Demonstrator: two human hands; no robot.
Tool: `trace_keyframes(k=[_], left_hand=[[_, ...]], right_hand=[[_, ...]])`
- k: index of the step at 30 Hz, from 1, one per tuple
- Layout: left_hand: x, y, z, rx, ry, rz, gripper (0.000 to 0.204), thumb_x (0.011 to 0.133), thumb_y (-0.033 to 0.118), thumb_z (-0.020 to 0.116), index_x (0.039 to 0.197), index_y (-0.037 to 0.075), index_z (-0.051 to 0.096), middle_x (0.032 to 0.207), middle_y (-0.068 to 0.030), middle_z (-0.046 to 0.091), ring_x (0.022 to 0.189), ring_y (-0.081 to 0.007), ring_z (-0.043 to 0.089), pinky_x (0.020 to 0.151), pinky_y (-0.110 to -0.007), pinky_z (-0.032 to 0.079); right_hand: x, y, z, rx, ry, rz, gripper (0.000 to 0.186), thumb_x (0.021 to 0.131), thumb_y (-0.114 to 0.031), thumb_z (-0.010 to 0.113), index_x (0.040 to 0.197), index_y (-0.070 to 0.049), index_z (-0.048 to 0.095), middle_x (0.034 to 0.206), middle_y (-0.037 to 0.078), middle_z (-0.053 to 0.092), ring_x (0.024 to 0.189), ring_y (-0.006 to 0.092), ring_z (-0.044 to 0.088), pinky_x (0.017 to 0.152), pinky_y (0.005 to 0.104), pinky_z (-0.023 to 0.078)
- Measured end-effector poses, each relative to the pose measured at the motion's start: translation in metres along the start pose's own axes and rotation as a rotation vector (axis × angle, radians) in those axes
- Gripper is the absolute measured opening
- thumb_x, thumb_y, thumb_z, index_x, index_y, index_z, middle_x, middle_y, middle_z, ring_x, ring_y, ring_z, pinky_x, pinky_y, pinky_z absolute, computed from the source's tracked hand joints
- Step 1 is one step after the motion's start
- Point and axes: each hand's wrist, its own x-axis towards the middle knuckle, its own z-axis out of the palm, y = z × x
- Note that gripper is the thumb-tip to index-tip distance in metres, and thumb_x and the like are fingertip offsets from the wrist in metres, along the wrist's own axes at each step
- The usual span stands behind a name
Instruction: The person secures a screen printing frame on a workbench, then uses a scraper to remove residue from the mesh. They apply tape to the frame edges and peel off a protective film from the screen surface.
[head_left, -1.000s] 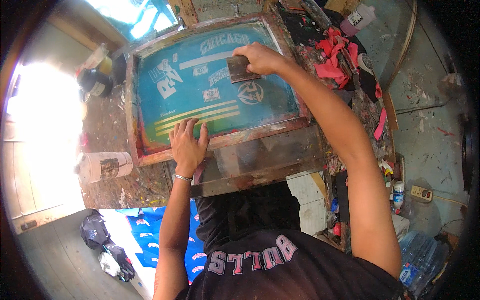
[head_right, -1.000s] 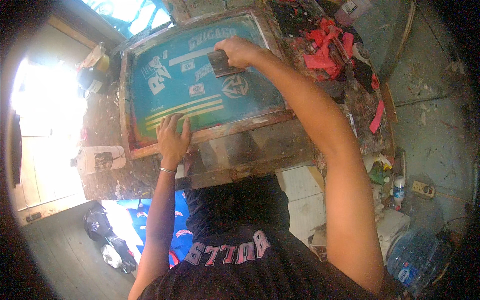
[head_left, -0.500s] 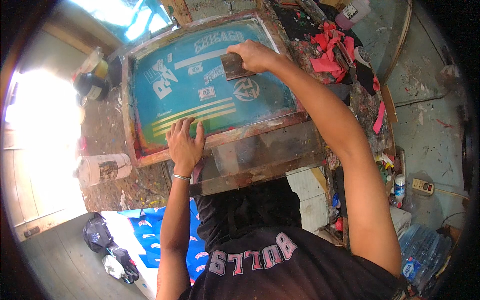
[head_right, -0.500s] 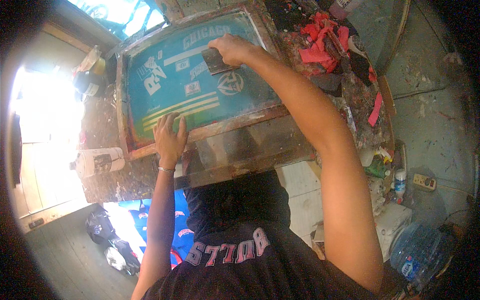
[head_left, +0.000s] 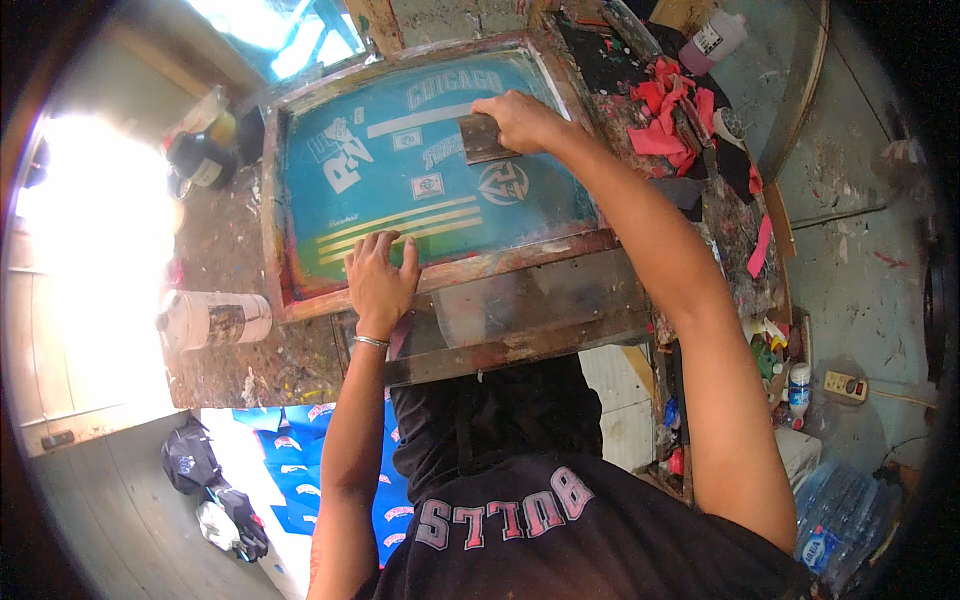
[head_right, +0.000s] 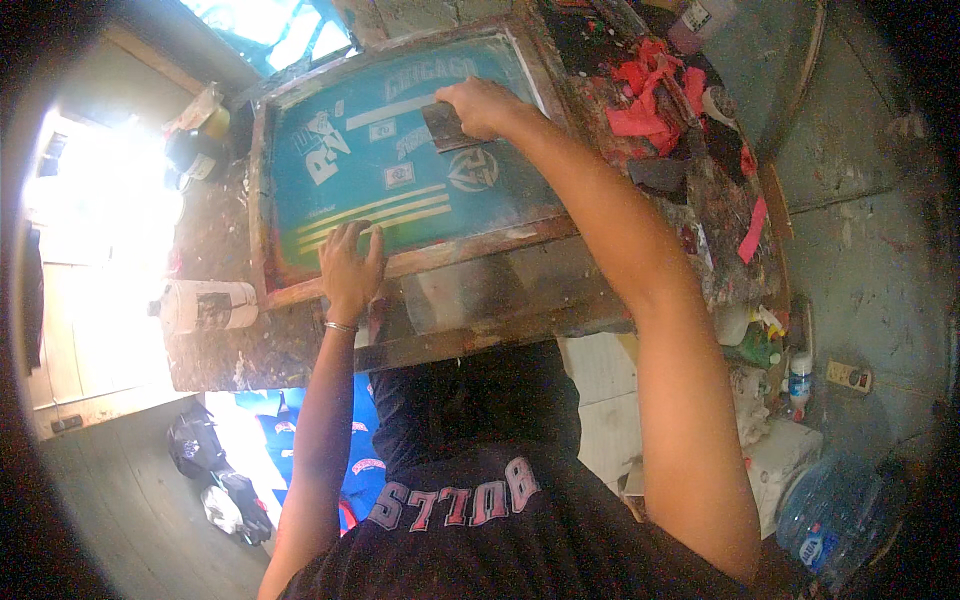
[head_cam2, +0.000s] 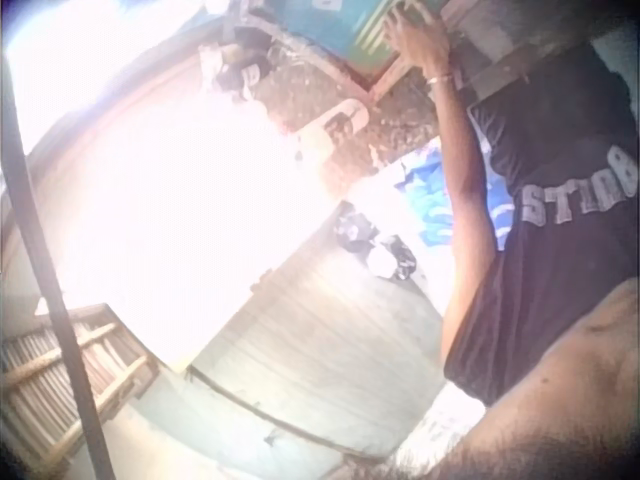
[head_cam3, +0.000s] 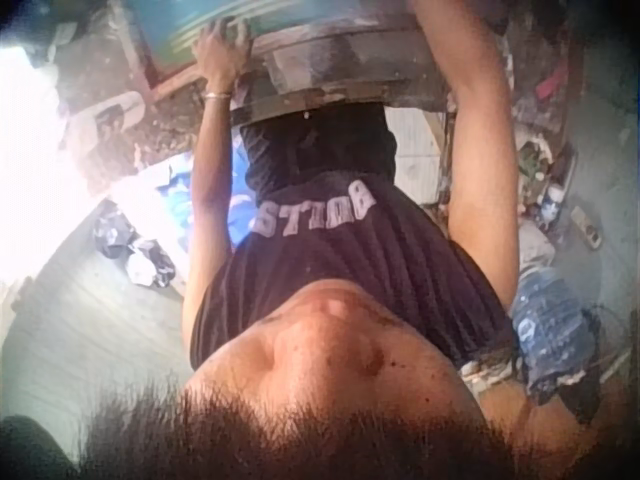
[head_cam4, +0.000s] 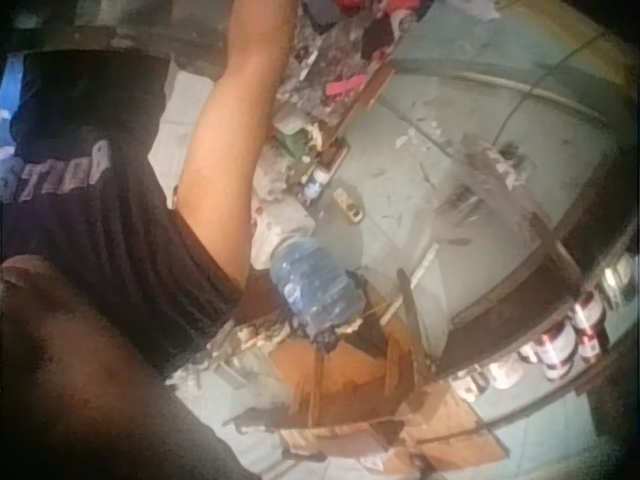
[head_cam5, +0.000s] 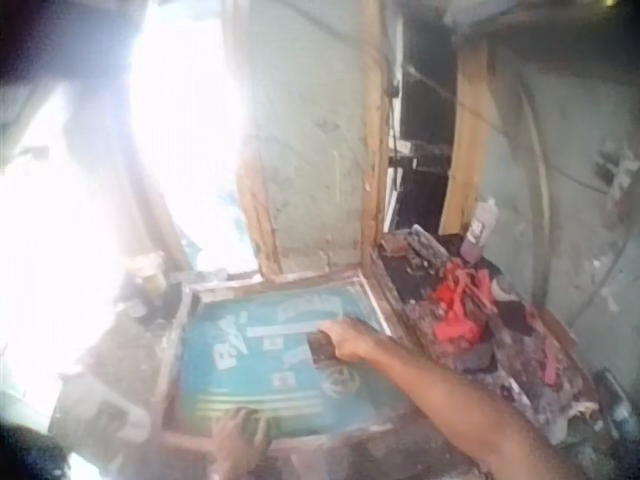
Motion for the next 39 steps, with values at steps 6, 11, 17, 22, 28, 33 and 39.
trace_keyframes(k=[6,11,17,22,28,33,39], left_hand=[[0.0,0.004,0.002,0.017,0.019,-0.013,0.034,0.094,0.034,0.062,0.106,0.004,0.072,0.109,-0.0123,0.07,0.108,-0.0304,0.061,0.096,-0.043,0.043],[-0.002,0.001,0.003,0.006,0.025,-0.048,0.035,0.094,0.035,0.061,0.105,0.004,0.072,0.109,-0.0135,0.07,0.109,-0.0308,0.061,0.096,-0.043,0.043],[-0.006,-0.005,-0.003,-0.012,0.014,-0.09,0.037,0.094,0.036,0.061,0.106,0.003,0.073,0.111,-0.0148,0.071,0.113,-0.0322,0.061,0.101,-0.045,0.043],[0.001,0.002,0.001,0.031,0.016,-0.062,0.038,0.093,0.038,0.06,0.107,0.004,0.072,0.114,-0.0156,0.069,0.114,-0.0327,0.059,0.099,-0.044,0.043],[-0.005,-0.006,0.006,0.007,0.039,-0.06,0.033,0.093,0.033,0.063,0.107,0.005,0.072,0.116,-0.0147,0.069,0.115,-0.0332,0.059,0.101,-0.044,0.042],[0.0,0.007,0.006,0.042,-0.002,-0.034,0.03,0.094,0.031,0.062,0.106,0.006,0.072,0.116,-0.0121,0.069,0.114,-0.0315,0.06,0.098,-0.044,0.043],[0.001,0.007,0.004,0.056,-0.02,-0.042,0.028,0.094,0.029,0.063,0.106,0.005,0.071,0.119,-0.0122,0.067,0.116,-0.0327,0.057,0.1,-0.045,0.042]], right_hand=[[-0.002,0.004,0.004,0.006,0.04,-0.001,0.055,0.078,0.004,0.068,0.131,-0.009,0.061,0.114,0.025,0.07,0.109,0.0442,0.065,0.092,0.0504,0.053],[0.0,0.003,0.008,-0.007,0.054,-0.023,0.053,0.077,0.003,0.069,0.129,-0.008,0.062,0.113,0.025,0.07,0.108,0.0442,0.065,0.092,0.0497,0.053],[-0.001,-0.008,0.006,0.022,0.027,-0.004,0.053,0.077,0.006,0.063,0.128,-0.01,0.064,0.113,0.025,0.07,0.108,0.0426,0.066,0.092,0.0495,0.053],[-0.016,0.012,-0.016,0.033,0.146,-0.066,0.049,0.078,0.003,0.065,0.125,-0.009,0.065,0.112,0.024,0.071,0.108,0.0406,0.067,0.09,0.0479,0.054],[-0.154,0.063,-0.094,0.299,0.498,0.095,0.061,0.076,-0.017,0.084,0.131,-0.003,0.061,0.118,0.019,0.072,0.11,0.0287,0.069,0.095,0.0385,0.052],[-0.333,0.192,-0.075,0.403,0.702,0.672,0.07,0.081,-0.014,0.084,0.14,0.006,0.052,0.123,0.015,0.067,0.108,0.0207,0.064,0.092,0.0334,0.051],[-0.446,0.256,-0.001,0.731,0.779,1.035,0.06,0.077,-0.02,0.083,0.129,0.003,0.064,0.115,0.018,0.071,0.105,0.024,0.067,0.093,0.0354,0.05]])
